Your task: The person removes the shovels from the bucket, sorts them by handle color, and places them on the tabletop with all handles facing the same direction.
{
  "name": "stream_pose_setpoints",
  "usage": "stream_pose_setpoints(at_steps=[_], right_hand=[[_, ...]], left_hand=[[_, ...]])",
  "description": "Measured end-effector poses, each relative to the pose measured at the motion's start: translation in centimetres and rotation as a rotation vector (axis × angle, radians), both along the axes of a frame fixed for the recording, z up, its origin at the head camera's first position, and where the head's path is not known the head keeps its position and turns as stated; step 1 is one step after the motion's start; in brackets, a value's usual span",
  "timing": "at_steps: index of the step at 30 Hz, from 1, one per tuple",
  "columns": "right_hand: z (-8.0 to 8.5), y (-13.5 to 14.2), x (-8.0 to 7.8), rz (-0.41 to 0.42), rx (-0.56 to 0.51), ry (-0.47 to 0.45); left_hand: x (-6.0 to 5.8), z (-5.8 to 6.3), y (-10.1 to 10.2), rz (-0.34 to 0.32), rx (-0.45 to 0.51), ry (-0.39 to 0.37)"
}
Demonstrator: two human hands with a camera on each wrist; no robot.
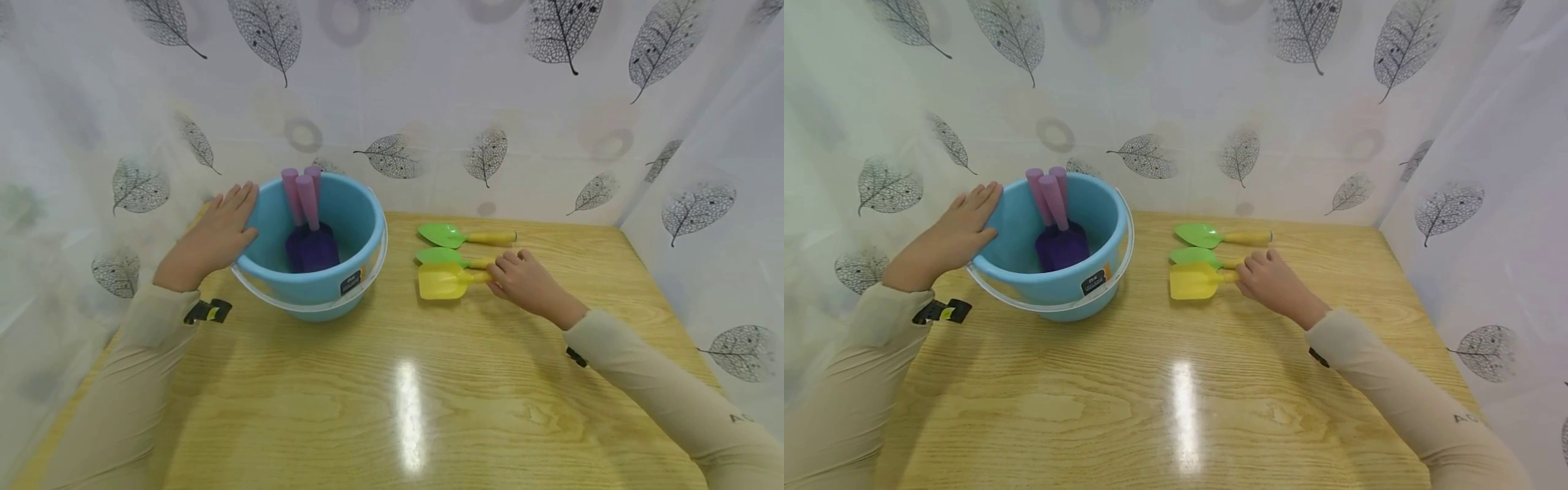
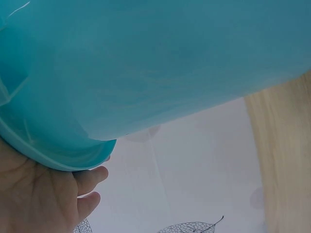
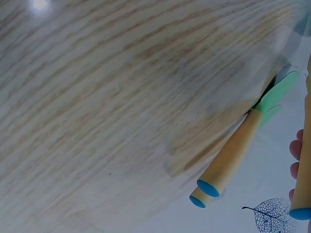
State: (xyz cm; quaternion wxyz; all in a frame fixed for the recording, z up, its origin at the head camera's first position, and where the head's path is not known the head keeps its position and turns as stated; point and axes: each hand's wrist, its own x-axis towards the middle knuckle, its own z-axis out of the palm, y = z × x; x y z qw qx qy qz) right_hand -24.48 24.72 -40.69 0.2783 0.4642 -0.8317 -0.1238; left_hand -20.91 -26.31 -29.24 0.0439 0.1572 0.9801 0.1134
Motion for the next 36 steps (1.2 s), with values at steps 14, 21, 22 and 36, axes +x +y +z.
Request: stream_pose_setpoints(at_steps=[14,21,22,36], right_hand=[[-1.0,-0.1,0.6,-0.024,0.013,-0.108],[-1.4,-0.3,0.7,-0.035,0.020,-0.093],[-1.4,-0.3,0.7,-0.035,0.022,-0.095],[-1.7,-0.4,0.9,-0.055,0.031,-0.134]], left_hand=[[0.0,0.0,0.0,0.002,-0.003,0.003],[-0.1,0.0,0.0,0.002,-0.004,0.002],[-0.1,0.0,0.0,0.001,-0.005,0.001],[-0.1,-0.1,-0.1,-0.001,-0.002,0.011]])
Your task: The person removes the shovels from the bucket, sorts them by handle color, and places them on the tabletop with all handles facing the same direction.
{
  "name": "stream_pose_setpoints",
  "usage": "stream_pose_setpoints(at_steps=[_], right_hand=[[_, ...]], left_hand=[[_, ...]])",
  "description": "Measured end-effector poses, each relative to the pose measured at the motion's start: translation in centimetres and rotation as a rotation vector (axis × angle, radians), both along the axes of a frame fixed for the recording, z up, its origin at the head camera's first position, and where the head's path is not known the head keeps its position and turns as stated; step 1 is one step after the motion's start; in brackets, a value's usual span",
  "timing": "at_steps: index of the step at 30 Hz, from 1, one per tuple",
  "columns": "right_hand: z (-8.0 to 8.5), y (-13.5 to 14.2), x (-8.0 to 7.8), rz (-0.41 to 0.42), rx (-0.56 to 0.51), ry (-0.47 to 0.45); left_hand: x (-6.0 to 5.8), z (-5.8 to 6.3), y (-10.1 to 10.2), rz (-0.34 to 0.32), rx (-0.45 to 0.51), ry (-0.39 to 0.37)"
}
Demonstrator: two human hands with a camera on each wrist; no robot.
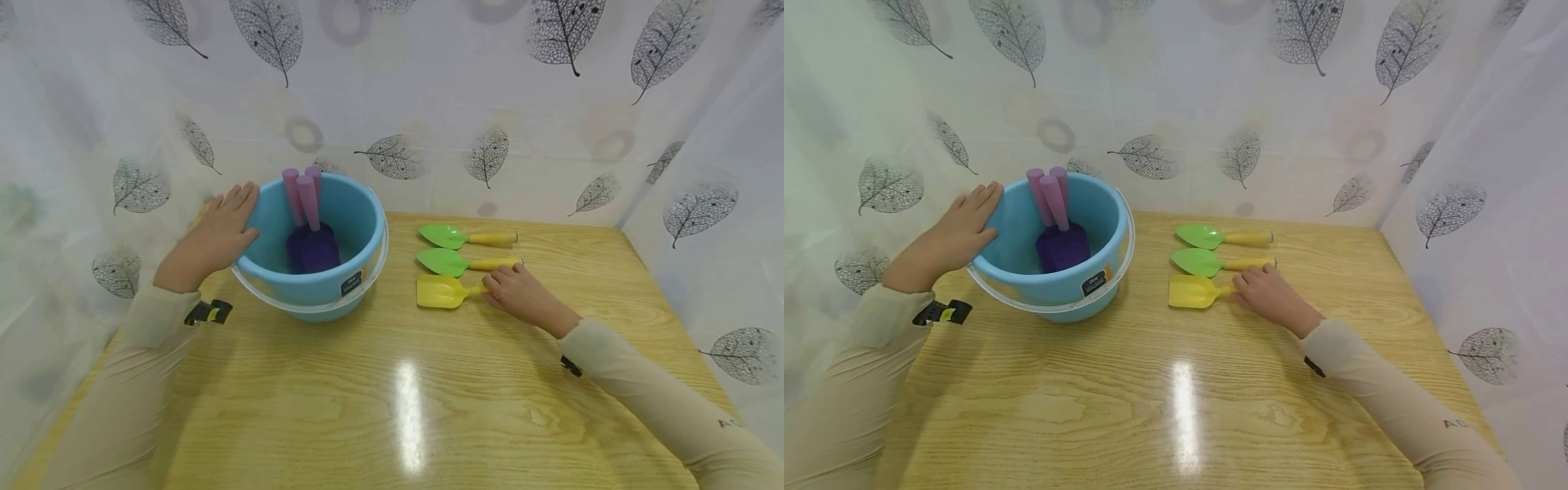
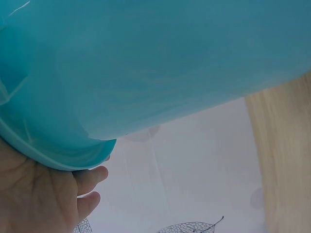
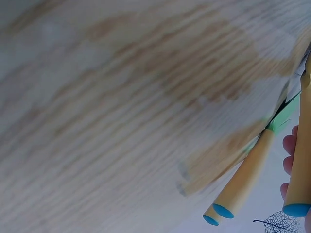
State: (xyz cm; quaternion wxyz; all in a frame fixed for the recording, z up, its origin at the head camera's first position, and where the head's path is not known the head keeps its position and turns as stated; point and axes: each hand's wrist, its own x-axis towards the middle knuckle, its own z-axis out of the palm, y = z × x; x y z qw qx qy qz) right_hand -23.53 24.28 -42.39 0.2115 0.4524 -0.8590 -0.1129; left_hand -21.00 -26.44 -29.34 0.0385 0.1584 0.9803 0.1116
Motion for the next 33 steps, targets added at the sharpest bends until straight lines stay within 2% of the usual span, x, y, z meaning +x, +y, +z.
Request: stream_pose_setpoints(at_steps=[18,33], right_hand=[[-0.39,0.13,-0.12,0.023,0.003,-0.015],[-0.98,0.50,-0.54,0.040,0.021,0.013]], left_hand=[[0.18,-0.04,0.11,0.008,0.010,0.001],[-0.10,-0.14,-0.12,0.000,0.009,-0.007]])
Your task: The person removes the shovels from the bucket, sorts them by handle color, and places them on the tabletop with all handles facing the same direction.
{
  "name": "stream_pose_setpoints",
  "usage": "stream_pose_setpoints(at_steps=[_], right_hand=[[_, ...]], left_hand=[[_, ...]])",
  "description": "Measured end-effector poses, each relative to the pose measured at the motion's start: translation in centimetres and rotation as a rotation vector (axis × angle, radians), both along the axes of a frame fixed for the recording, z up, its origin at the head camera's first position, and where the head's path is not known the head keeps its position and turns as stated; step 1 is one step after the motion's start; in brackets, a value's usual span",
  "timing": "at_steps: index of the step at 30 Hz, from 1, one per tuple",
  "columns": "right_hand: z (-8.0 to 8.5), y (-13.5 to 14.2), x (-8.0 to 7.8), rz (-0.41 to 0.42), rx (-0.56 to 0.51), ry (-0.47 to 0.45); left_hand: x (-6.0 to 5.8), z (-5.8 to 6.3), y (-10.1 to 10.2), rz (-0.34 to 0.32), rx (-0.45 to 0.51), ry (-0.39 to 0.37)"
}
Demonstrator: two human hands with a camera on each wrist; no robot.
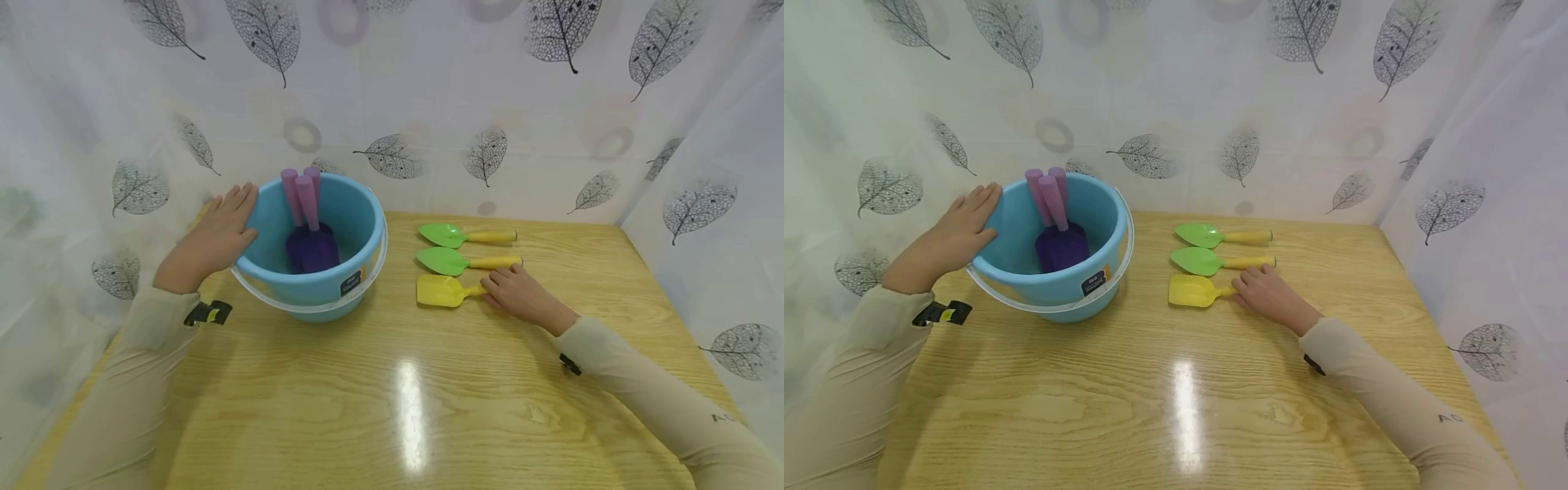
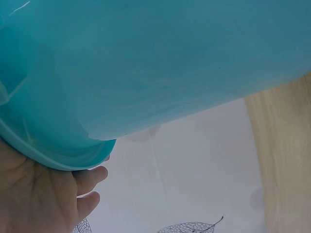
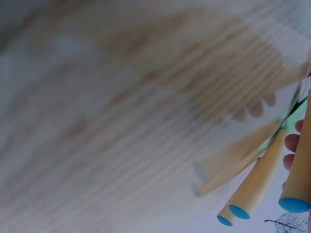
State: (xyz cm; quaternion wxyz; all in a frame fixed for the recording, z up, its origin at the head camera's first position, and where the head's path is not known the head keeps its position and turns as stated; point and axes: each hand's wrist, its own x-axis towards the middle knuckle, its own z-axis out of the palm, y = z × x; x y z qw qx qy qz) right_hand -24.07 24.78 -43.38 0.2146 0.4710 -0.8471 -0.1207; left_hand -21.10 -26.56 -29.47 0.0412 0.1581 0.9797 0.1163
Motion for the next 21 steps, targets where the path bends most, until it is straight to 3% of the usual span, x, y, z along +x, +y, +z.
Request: stream_pose_setpoints(at_steps=[21], right_hand=[[-0.21,0.37,-0.02,-0.033,0.021,-0.060]], left_hand=[[-0.02,-0.04,-0.02,0.005,-0.011,0.009]])
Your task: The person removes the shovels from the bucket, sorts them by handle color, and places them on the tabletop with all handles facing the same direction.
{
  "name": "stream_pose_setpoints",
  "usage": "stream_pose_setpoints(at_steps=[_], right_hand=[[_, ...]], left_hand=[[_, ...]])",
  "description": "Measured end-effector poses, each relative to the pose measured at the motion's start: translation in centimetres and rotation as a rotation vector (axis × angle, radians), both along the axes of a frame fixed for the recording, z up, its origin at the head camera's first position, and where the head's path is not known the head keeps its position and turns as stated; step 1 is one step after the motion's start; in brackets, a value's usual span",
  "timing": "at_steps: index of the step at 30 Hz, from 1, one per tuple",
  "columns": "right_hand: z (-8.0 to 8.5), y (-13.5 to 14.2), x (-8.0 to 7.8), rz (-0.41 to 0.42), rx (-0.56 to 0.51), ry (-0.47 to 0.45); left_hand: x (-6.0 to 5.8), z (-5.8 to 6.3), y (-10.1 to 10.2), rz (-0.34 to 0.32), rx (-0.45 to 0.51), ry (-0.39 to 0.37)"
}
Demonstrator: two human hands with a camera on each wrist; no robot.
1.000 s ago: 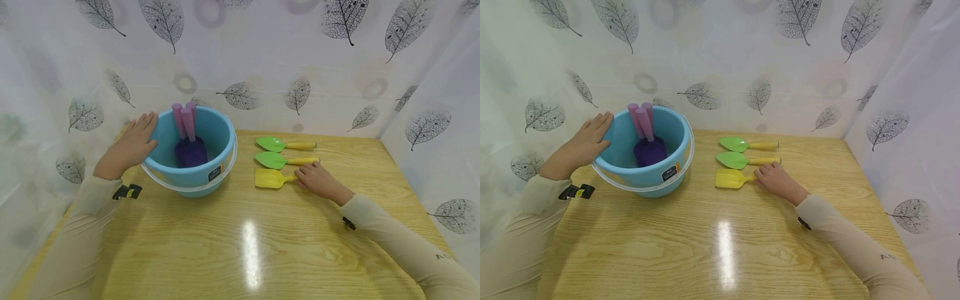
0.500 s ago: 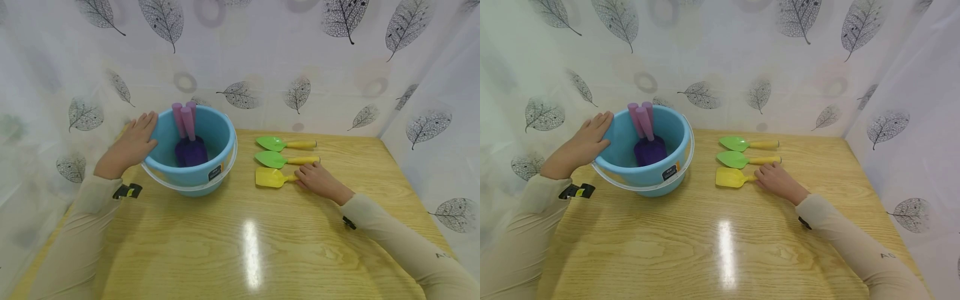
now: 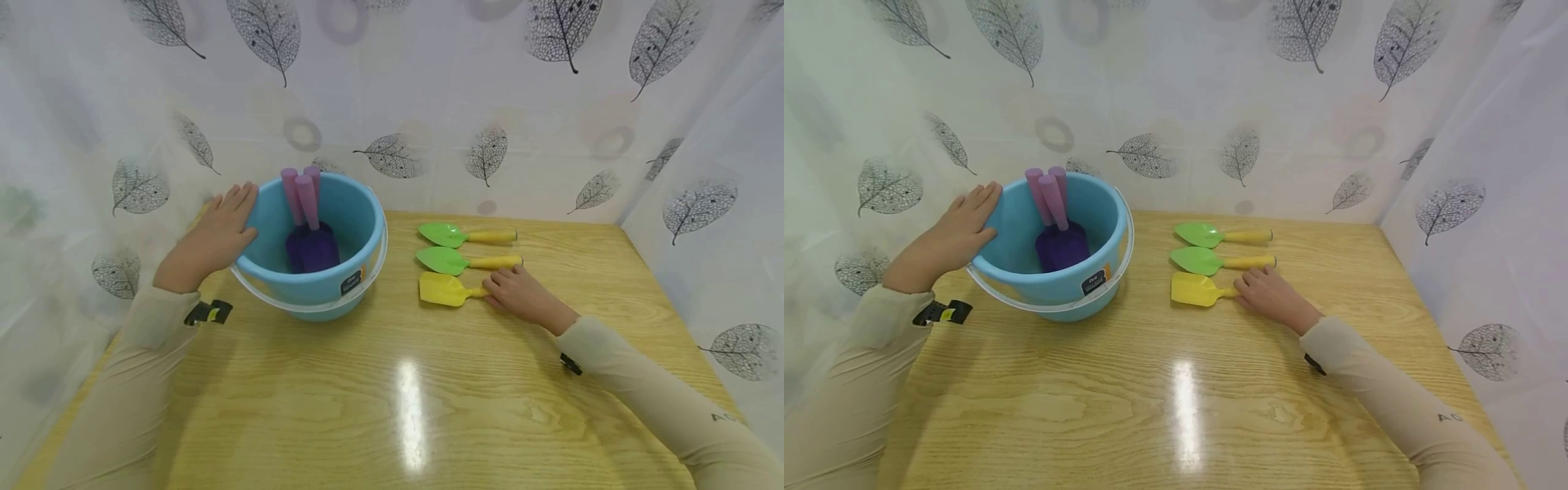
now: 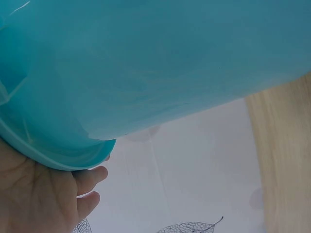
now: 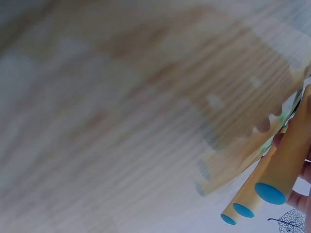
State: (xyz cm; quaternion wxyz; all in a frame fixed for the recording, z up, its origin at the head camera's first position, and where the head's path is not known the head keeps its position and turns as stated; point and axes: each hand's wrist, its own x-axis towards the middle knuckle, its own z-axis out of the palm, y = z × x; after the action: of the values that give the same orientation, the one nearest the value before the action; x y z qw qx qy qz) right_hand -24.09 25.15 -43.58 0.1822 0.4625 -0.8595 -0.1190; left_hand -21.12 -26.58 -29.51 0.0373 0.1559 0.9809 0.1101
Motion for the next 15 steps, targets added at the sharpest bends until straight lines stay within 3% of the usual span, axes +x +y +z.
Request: stream_pose_setpoints(at_steps=[15], right_hand=[[-0.04,0.00,-0.01,-0.019,0.015,-0.027]], left_hand=[[0.22,-0.07,0.09,0.004,0.021,0.015]])
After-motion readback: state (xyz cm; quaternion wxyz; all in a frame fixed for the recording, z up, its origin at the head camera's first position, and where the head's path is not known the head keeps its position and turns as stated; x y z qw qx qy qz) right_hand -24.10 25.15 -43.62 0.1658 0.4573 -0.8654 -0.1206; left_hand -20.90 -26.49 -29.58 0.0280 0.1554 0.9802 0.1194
